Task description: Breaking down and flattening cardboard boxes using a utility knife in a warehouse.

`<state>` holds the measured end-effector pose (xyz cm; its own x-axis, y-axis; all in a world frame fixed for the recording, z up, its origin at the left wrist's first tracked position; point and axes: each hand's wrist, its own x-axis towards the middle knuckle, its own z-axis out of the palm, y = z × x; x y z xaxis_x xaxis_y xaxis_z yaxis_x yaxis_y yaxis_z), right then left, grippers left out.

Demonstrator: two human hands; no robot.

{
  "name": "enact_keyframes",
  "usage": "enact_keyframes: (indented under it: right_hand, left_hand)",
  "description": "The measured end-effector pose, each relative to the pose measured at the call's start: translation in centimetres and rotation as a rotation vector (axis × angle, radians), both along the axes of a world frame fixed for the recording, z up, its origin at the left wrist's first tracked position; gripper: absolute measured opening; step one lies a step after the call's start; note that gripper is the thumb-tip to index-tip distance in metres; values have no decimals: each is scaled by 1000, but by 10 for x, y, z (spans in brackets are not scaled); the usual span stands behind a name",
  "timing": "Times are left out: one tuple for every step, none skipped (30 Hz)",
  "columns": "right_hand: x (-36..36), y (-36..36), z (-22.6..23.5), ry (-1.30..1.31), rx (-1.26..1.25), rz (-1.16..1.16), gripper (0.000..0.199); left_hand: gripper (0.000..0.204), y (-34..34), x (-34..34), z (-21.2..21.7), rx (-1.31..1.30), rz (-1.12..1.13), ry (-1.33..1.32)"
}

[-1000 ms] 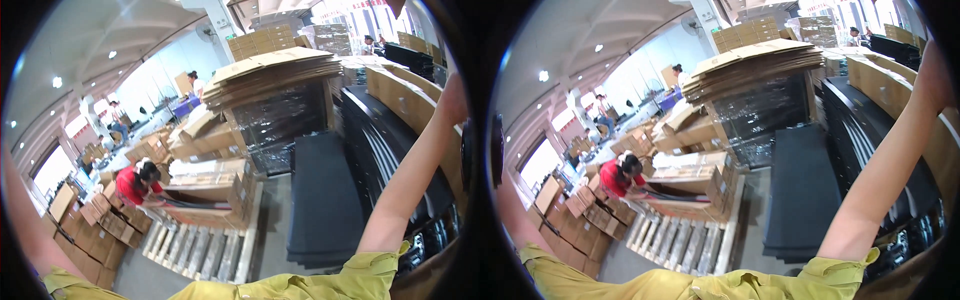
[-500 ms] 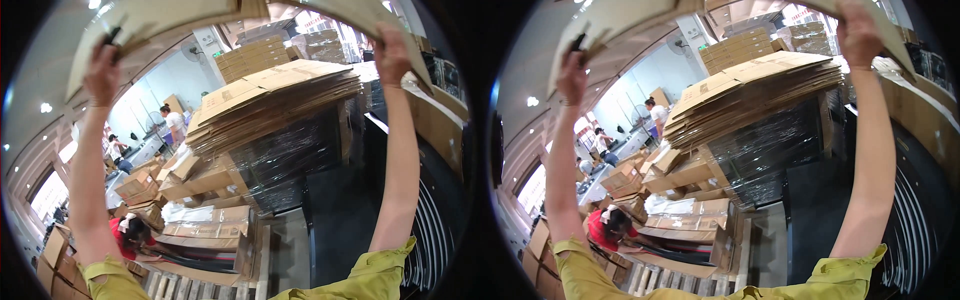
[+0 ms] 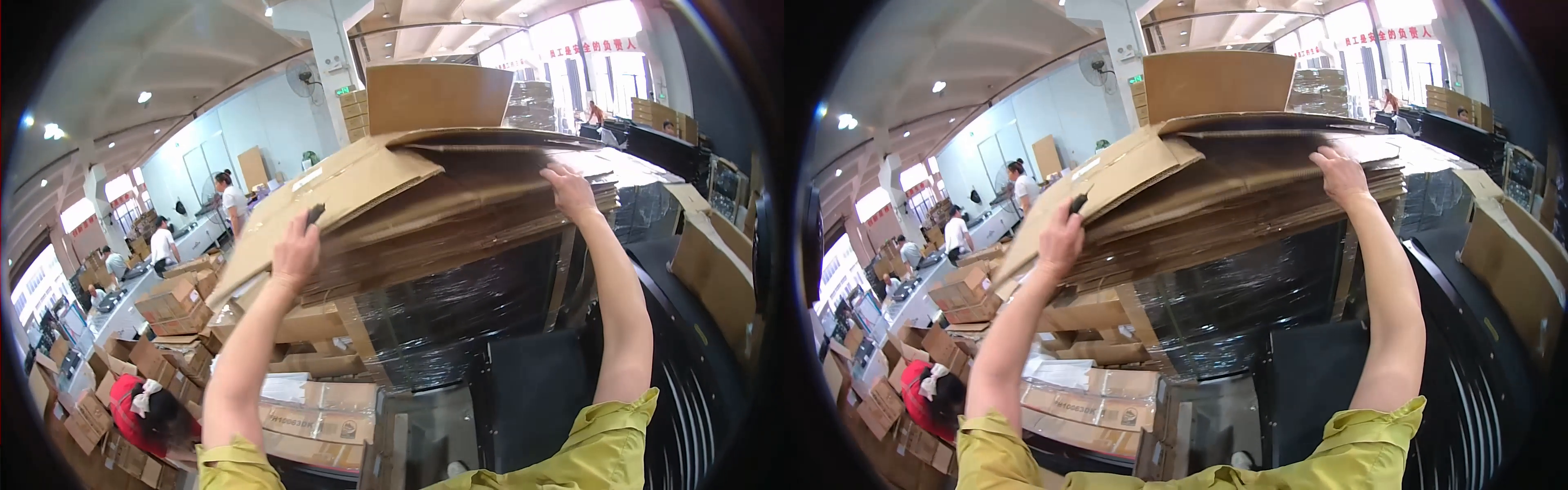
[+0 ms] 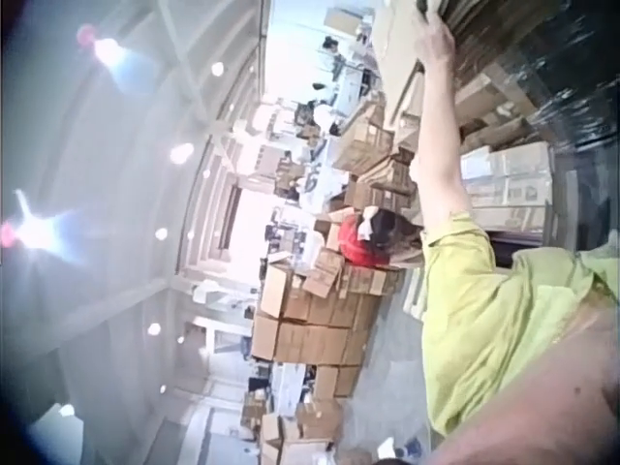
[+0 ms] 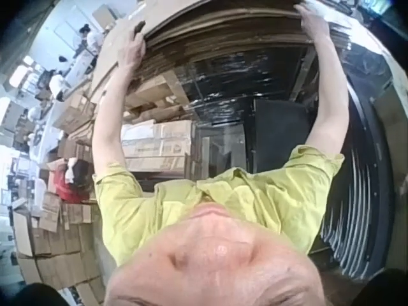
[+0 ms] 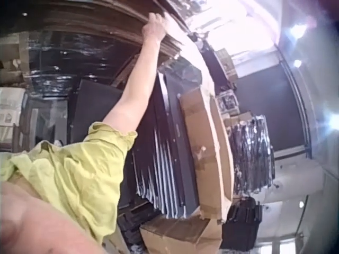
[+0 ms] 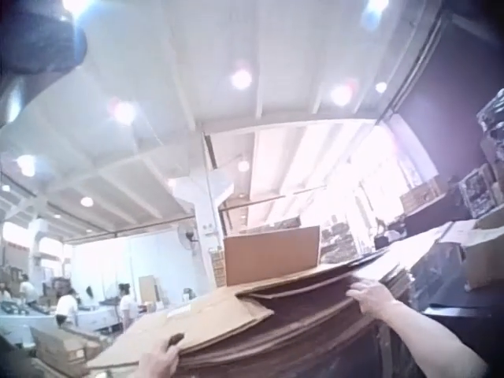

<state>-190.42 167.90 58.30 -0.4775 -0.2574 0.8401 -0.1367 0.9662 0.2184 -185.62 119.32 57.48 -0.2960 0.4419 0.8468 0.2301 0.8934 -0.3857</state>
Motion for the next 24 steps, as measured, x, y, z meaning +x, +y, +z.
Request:
enact_keyframes:
  right_hand:
    - [1, -8, 7, 121, 25, 106, 31]
    - [7, -20, 14, 96, -40, 126, 35]
    - [8, -28, 23, 77, -110, 135, 40]
    - [-2, -29, 27, 188, -58, 185, 51]
    - [-11, -34, 30, 181, -59, 183, 51]
    - [-20, -42, 35, 231, 32, 172, 53]
    - [-31, -47, 40, 288, 119, 163, 55]
    - [-51, -46, 36, 228, 116, 172, 55]
    - [-65, -43, 35, 228, 117, 175, 55]
    - [-77, -41, 34, 77, 69, 212, 50]
    - [-89, -39, 32, -76, 21, 246, 45]
    - [-97, -39, 31, 30, 97, 254, 31]
    - [-104, -38, 32, 18, 98, 255, 31]
    - [-109, -37, 35, 17, 93, 206, 28]
    - [-110, -36, 39, 10, 92, 157, 25]
    - [-115, -32, 46, 63, 121, 230, 26]
    - [-110, -25, 49, 52, 133, 197, 29]
    - [-113, -12, 49, 44, 101, 189, 34]
    - [-109, 4, 50, 81, 117, 239, 38]
    - [-103, 25, 49, 35, 84, 175, 40]
    - [-96, 36, 49, 32, 58, 166, 42]
    - [-95, 49, 43, 21, 33, 136, 44]
    - [-94, 63, 37, -21, -4, 67, 45]
    - [-85, 59, 29, -11, -7, 98, 47]
  left_hand:
    - [11, -1, 1, 12, -50, -40, 40]
    - [12, -1, 5, 20, -79, -90, 39]
    - [14, 1, 2, 31, -114, -152, 44]
    - [15, 3, 2, 32, -159, -163, -11]
    - [15, 4, 1, 30, -159, -165, -17]
    - [17, 3, 1, 28, -171, -165, -31]
    - [19, 2, 1, 29, -186, -162, -39]
    - [24, 1, -3, 29, -140, -168, -32]
    - [24, 3, -5, 29, -139, -165, -31]
    - [25, 7, -8, 29, -88, -147, -34]
    - [26, 9, -11, 30, -37, -129, -38]
    - [27, 9, -14, 30, -5, -117, -19]
    - [24, 11, -15, 34, 54, -110, -52]
    - [22, 11, -19, 40, 80, -137, -82]
    - [21, 11, -21, 44, 111, -166, -118]
    - [17, 13, -22, 52, 134, -195, -144]
    - [22, 11, -24, 52, 151, -235, -193]
    - [23, 17, -24, 57, 101, -234, -139]
    - [23, 27, -26, 59, 54, -239, -89]
    - [22, 38, -32, 59, 44, -275, -91]
    - [22, 50, -31, 60, 32, -297, -84]
    - [19, 58, -36, 57, 23, -316, -91]
    - [17, 66, -40, 51, 17, -337, -94]
    - [19, 66, -41, 43, -17, -305, -71]
